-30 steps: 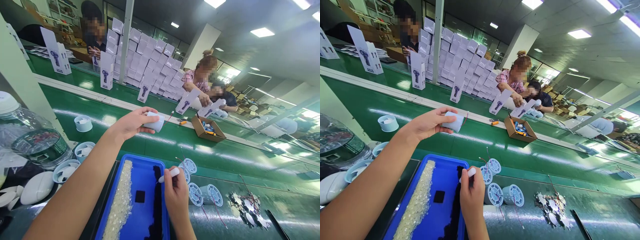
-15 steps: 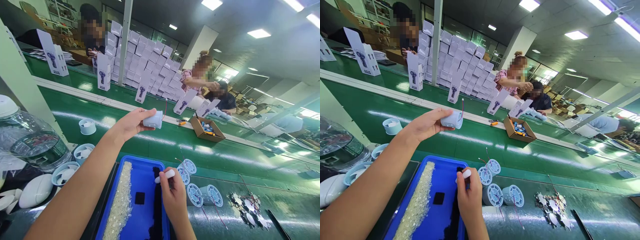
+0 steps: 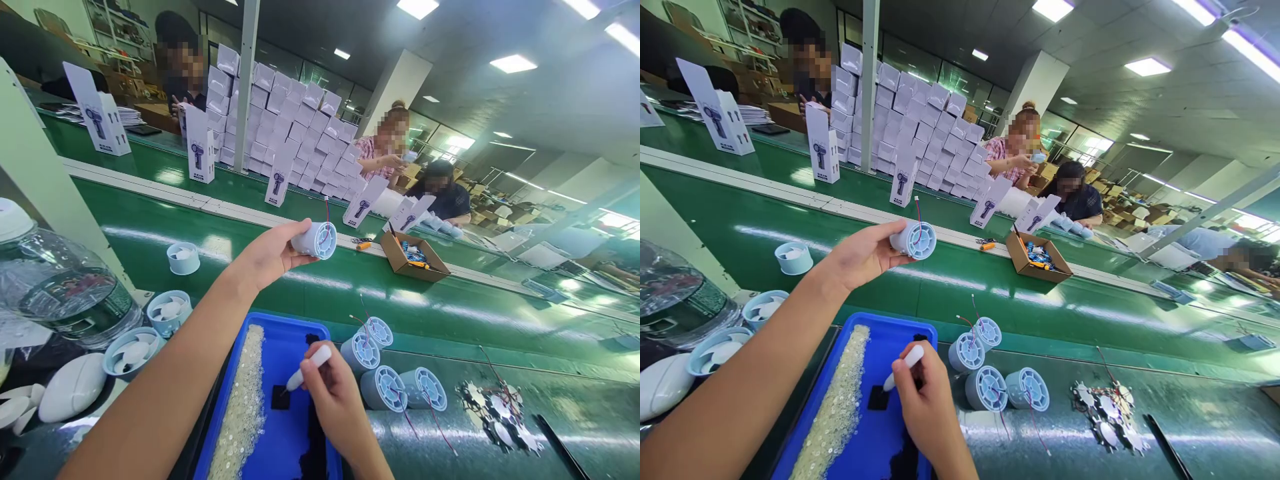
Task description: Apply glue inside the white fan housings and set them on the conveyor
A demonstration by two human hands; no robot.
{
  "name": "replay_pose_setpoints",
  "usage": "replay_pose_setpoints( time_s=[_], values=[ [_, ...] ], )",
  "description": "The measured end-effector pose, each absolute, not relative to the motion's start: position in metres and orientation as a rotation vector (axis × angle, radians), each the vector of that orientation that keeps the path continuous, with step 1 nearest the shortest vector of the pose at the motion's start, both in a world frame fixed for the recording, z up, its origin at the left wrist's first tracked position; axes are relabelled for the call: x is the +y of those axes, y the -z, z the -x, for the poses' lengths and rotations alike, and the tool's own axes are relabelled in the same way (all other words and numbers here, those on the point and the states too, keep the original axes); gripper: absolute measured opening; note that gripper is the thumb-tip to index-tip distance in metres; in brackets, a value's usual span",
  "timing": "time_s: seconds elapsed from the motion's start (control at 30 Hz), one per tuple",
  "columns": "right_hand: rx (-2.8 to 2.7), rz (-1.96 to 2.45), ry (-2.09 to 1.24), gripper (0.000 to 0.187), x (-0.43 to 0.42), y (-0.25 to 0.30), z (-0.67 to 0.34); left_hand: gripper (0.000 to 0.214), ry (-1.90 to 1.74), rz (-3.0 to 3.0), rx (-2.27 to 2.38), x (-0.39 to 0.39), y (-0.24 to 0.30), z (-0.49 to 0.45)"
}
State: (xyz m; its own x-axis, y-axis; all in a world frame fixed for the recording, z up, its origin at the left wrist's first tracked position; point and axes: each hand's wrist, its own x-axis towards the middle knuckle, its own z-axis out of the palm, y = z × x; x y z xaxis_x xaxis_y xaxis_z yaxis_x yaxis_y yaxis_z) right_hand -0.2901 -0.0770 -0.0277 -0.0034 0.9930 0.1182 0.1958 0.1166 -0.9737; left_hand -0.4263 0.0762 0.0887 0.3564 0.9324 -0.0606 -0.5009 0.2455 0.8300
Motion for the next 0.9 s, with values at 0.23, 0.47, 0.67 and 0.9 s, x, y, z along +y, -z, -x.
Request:
replay_pose_setpoints(
  time_s=[0.23,0.47,0.67,0.9],
  values=[
    [-1.194,1.203,-0.98,0.021,-0.075,0.029,0.282,0.015,-1.151,-0.617,0.506,0.077,-0.09,0.422],
    [-1.019,0.991,-0.849,0.014,-0.074,0.026,0.277,0.017,-1.067,-0.958,0.735,0.083,-0.071,0.42],
    [-1.203,1.088,-0.909,0.021,-0.073,0.032,0.286,0.02,-0.988,-1.074,0.798,0.082,-0.066,0.415],
    [-1.392,1.129,-0.967,0.019,-0.077,0.038,0.299,0.023,-1.017,-1.057,0.757,0.082,-0.066,0.415]
  ],
)
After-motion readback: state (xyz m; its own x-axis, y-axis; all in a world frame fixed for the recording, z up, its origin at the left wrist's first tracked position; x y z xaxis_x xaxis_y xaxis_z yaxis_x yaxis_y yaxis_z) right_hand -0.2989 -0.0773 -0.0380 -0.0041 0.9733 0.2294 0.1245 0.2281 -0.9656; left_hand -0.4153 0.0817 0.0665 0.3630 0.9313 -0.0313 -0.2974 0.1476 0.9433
